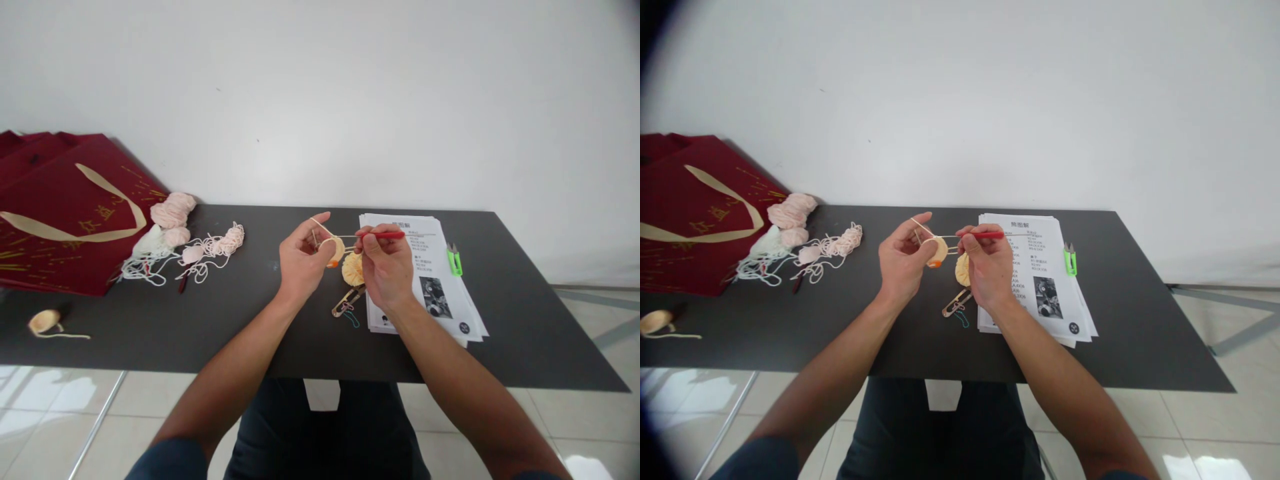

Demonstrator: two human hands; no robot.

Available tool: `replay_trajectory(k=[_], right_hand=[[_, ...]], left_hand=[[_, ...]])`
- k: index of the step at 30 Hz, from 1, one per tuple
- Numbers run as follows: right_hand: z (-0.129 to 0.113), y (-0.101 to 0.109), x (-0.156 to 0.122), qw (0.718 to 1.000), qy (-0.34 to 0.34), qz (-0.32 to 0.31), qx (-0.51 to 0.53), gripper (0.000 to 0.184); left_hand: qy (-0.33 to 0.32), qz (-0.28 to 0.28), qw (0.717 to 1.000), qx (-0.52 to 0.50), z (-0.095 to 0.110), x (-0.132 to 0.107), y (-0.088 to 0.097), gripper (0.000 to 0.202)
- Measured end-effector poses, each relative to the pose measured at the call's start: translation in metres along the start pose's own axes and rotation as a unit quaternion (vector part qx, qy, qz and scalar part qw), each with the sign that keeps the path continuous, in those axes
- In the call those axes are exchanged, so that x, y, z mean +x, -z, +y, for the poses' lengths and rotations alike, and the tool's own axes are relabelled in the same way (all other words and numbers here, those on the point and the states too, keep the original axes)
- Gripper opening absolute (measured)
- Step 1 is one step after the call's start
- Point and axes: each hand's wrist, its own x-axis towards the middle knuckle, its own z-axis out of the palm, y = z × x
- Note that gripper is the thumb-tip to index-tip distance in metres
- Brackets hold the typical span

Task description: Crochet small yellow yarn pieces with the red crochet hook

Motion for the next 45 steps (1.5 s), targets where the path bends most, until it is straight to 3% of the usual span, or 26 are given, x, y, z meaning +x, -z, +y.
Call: replay_trajectory(k=[5,25,29,32,35,38,42,45], right_hand=[[-0.001,0.002,0.001,0.998,0.033,-0.003,-0.055,0.029],[0.008,0.003,-0.011,0.979,0.151,-0.019,-0.134,0.022],[0.005,0.001,-0.014,0.961,0.189,-0.015,-0.200,0.019],[0.002,0.003,-0.015,0.929,0.243,-0.027,-0.277,0.017],[0.003,0.007,-0.016,0.896,0.306,-0.062,-0.317,0.025],[0.006,0.013,-0.017,0.877,0.326,-0.093,-0.341,0.032],[0.010,0.016,-0.020,0.871,0.310,-0.096,-0.368,0.029],[0.011,0.014,-0.020,0.883,0.305,-0.080,-0.348,0.027]], left_hand=[[-0.024,0.006,1.000,0.004,-0.001,0.001,0.003,0.042],[-0.015,0.039,0.998,0.043,0.012,-0.005,0.000,0.035],[-0.006,0.055,0.998,0.037,0.012,-0.005,-0.001,0.035],[-0.006,0.077,0.996,0.041,0.011,-0.004,-0.001,0.034],[-0.009,0.095,0.995,0.040,0.011,-0.004,-0.002,0.031],[-0.014,0.109,0.993,0.046,0.011,-0.004,-0.002,0.028],[-0.011,0.117,0.992,0.051,0.011,-0.005,-0.003,0.028],[0.010,0.117,0.992,0.039,0.010,-0.005,-0.003,0.030]])
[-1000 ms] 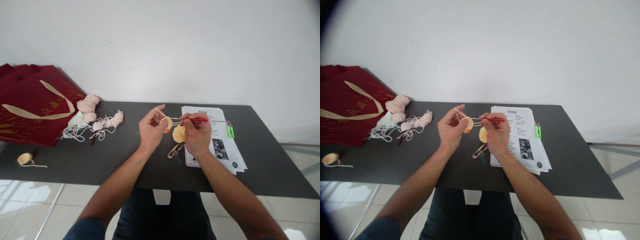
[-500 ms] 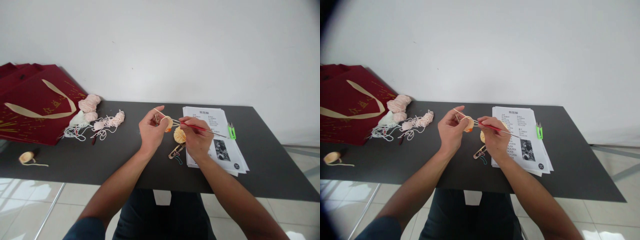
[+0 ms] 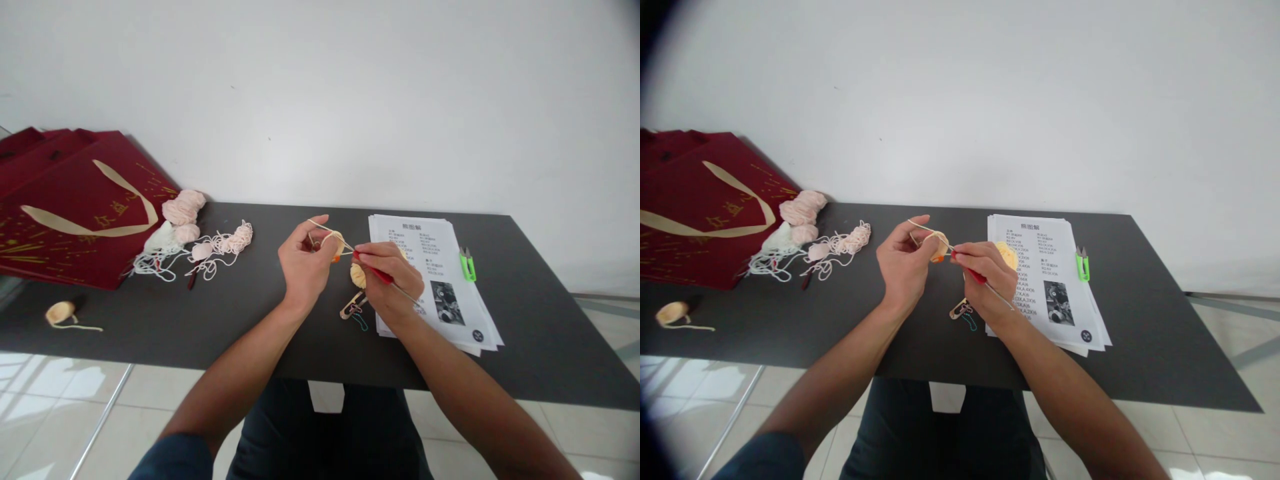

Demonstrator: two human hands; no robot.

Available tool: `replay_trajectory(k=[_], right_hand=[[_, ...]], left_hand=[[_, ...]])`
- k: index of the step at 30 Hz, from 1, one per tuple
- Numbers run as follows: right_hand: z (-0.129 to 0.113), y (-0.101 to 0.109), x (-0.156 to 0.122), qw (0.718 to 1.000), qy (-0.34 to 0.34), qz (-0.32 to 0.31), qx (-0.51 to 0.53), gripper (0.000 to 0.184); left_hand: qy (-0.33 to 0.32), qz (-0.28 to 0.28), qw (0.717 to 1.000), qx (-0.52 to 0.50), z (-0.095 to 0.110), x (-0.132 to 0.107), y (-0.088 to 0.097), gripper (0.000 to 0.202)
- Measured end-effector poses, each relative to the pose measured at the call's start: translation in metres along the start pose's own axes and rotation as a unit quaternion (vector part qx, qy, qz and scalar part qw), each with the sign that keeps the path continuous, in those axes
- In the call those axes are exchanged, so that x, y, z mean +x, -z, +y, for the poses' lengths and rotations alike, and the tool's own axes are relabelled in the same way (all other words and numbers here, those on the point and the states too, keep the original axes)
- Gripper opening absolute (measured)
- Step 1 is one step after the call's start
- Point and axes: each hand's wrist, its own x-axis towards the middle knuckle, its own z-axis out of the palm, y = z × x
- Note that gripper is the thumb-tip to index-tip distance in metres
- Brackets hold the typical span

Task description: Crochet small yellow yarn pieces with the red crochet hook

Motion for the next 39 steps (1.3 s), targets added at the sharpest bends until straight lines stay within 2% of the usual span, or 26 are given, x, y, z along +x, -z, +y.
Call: replay_trajectory(k=[5,8,13,19,22,27,30,35,39], right_hand=[[0.001,-0.005,0.003,0.998,-0.028,0.034,0.042,0.025],[0.003,-0.005,0.003,0.998,-0.031,0.037,0.028,0.023],[0.006,-0.005,0.001,0.999,-0.015,0.047,0.002,0.025],[0.005,-0.003,0.002,0.999,-0.008,0.032,0.002,0.025],[0.004,-0.003,0.005,0.997,-0.051,0.016,0.050,0.022],[0.006,-0.004,0.012,0.959,-0.206,0.043,0.188,0.016],[0.007,-0.002,0.017,0.937,-0.246,0.023,0.247,0.012],[0.007,0.002,0.025,0.930,-0.243,0.007,0.277,0.009],[0.008,0.005,0.024,0.964,-0.168,0.000,0.206,0.011]], left_hand=[[0.089,-0.008,0.992,-0.084,-0.002,0.004,-0.001,0.038],[0.140,-0.016,0.982,-0.123,-0.001,0.006,-0.001,0.043],[0.202,-0.062,0.964,-0.161,0.003,0.006,-0.001,0.050],[0.243,-0.084,0.944,-0.209,0.007,0.009,0.000,0.053],[0.257,-0.095,0.935,-0.224,0.008,0.011,0.002,0.055],[0.265,-0.127,0.932,-0.213,0.009,0.016,0.006,0.054],[0.262,-0.143,0.935,-0.189,0.010,0.017,0.008,0.054],[0.218,-0.155,0.953,-0.141,0.007,0.018,0.009,0.051],[0.158,-0.119,0.978,-0.070,0.004,0.016,0.007,0.053]])
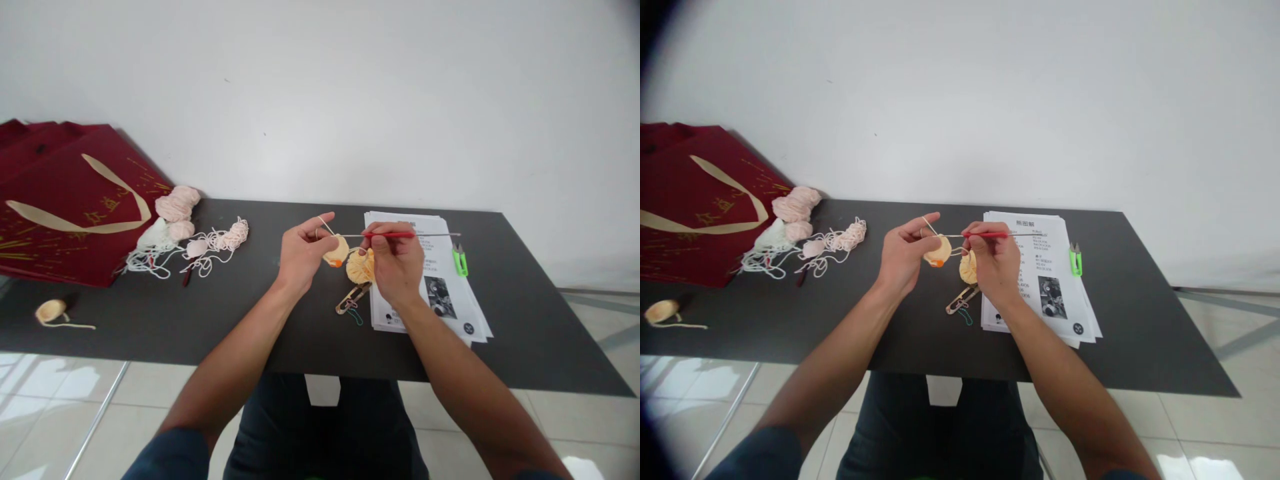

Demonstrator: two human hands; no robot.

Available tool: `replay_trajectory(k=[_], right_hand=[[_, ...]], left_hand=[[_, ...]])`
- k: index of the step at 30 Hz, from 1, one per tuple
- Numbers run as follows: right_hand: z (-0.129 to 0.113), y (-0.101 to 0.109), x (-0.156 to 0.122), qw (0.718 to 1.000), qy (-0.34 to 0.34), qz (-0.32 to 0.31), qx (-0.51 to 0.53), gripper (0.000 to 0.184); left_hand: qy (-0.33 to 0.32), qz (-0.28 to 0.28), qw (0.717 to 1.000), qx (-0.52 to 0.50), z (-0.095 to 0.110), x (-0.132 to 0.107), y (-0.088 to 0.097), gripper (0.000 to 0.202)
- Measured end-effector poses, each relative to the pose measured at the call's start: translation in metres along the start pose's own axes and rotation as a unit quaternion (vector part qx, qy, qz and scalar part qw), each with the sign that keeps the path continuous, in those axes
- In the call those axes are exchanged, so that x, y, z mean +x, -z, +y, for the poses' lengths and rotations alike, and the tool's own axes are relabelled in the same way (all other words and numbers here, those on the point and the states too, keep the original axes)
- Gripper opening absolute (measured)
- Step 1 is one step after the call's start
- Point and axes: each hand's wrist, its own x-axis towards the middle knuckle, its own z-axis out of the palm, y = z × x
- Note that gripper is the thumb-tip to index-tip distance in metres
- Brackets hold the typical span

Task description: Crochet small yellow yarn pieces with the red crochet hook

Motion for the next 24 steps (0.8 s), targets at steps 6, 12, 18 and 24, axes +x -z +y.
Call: replay_trajectory(k=[6,12,18,24], right_hand=[[-0.005,-0.003,-0.009,0.984,0.110,-0.002,-0.137,0.006],[-0.009,-0.005,-0.009,0.996,0.060,0.003,-0.060,0.009],[-0.010,-0.005,-0.005,0.999,-0.011,0.016,0.034,0.011],[-0.012,-0.010,-0.004,0.987,-0.108,0.040,0.112,0.017]], left_hand=[[-0.140,0.036,0.982,0.119,-0.002,-0.005,-0.002,0.044],[-0.138,-0.008,0.986,0.097,-0.002,-0.002,0.003,0.041],[-0.066,-0.065,0.996,-0.007,0.001,0.003,0.006,0.039],[-0.035,-0.068,0.996,-0.051,0.001,0.004,0.005,0.029]])
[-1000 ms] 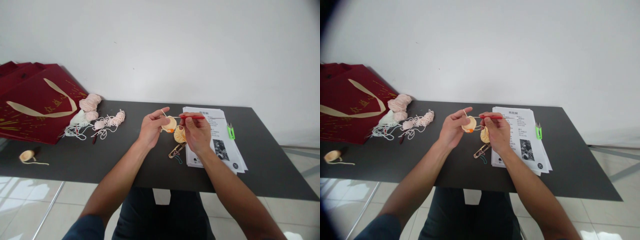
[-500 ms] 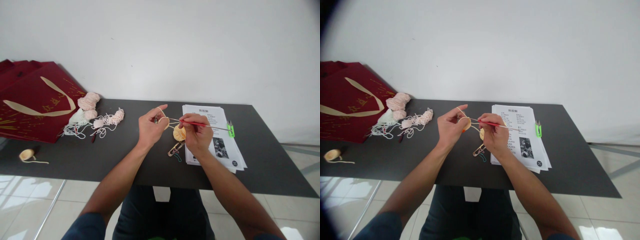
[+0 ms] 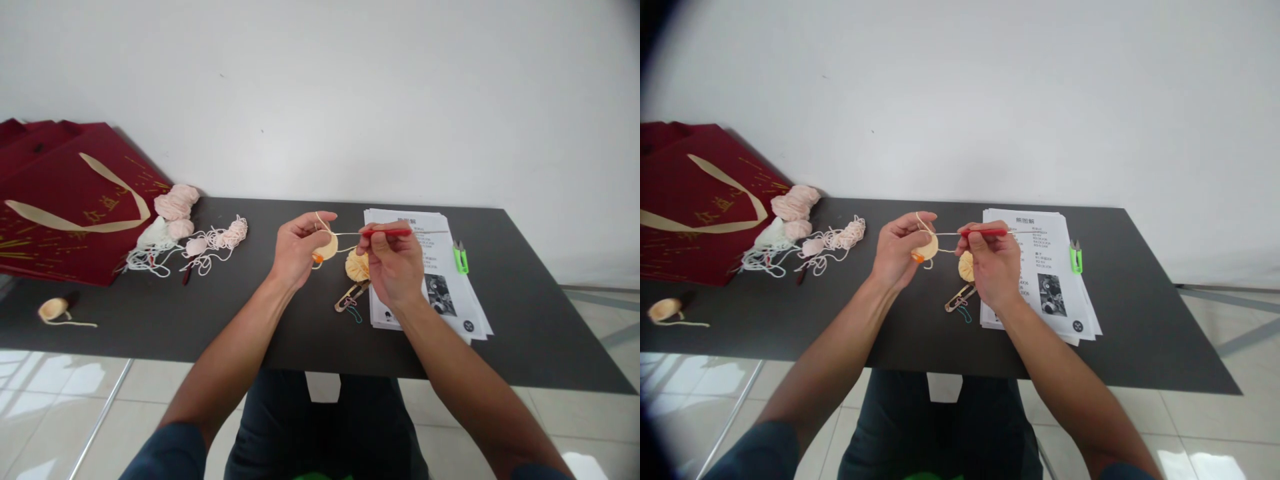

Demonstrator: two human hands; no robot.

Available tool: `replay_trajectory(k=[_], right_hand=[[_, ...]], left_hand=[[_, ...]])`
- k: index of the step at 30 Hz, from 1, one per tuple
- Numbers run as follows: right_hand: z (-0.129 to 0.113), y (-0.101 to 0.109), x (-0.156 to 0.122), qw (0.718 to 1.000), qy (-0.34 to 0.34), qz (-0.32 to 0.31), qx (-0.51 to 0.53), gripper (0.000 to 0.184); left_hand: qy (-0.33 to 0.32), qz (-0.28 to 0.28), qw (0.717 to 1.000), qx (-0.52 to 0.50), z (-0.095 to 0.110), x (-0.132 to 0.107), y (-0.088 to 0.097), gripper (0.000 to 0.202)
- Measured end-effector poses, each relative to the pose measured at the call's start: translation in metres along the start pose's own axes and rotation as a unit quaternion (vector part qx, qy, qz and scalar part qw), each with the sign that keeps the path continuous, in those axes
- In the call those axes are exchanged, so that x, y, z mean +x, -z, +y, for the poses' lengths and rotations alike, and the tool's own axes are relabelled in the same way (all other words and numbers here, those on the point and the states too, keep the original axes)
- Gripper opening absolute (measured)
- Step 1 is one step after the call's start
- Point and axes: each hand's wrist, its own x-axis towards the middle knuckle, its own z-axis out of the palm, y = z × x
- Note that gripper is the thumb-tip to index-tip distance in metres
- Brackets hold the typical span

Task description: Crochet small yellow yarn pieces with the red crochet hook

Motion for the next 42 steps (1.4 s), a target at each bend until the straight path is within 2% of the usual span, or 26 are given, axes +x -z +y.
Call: replay_trajectory(k=[4,10,20,24,28,32,36,38,42], right_hand=[[0.008,-0.003,-0.002,0.995,-0.078,0.033,0.053,0.018],[0.011,-0.007,-0.004,0.994,-0.087,0.066,0.026,0.011],[0.003,-0.003,-0.001,0.990,-0.134,-0.003,0.045,0.013],[0.008,-0.004,-0.003,0.994,-0.105,0.010,0.015,0.018],[0.012,-0.002,-0.004,0.996,-0.044,0.027,-0.077,0.017],[0.010,-0.001,-0.008,0.982,0.021,0.052,-0.178,0.012],[0.003,-0.005,-0.015,0.962,0.067,0.072,-0.254,0.017],[0.002,-0.007,-0.016,0.959,0.075,0.077,-0.262,0.019],[0.006,-0.005,-0.011,0.978,0.034,0.068,-0.193,0.016]], left_hand=[[-0.003,0.002,1.000,0.025,-0.006,-0.002,-0.001,0.023],[-0.025,0.030,0.998,0.042,-0.011,-0.001,-0.001,0.030],[-0.035,0.054,0.997,0.034,-0.008,0.000,-0.001,0.033],[-0.032,0.062,0.997,0.039,-0.007,-0.001,-0.003,0.034],[-0.030,0.063,0.997,0.030,-0.006,-0.003,-0.004,0.037],[-0.022,0.065,0.997,0.034,-0.008,-0.005,-0.006,0.039],[-0.018,0.071,0.997,0.035,-0.010,-0.006,-0.007,0.039],[-0.015,0.066,0.997,0.028,-0.010,-0.006,-0.007,0.040],[-0.011,0.050,0.999,0.015,-0.009,-0.006,-0.007,0.040]])
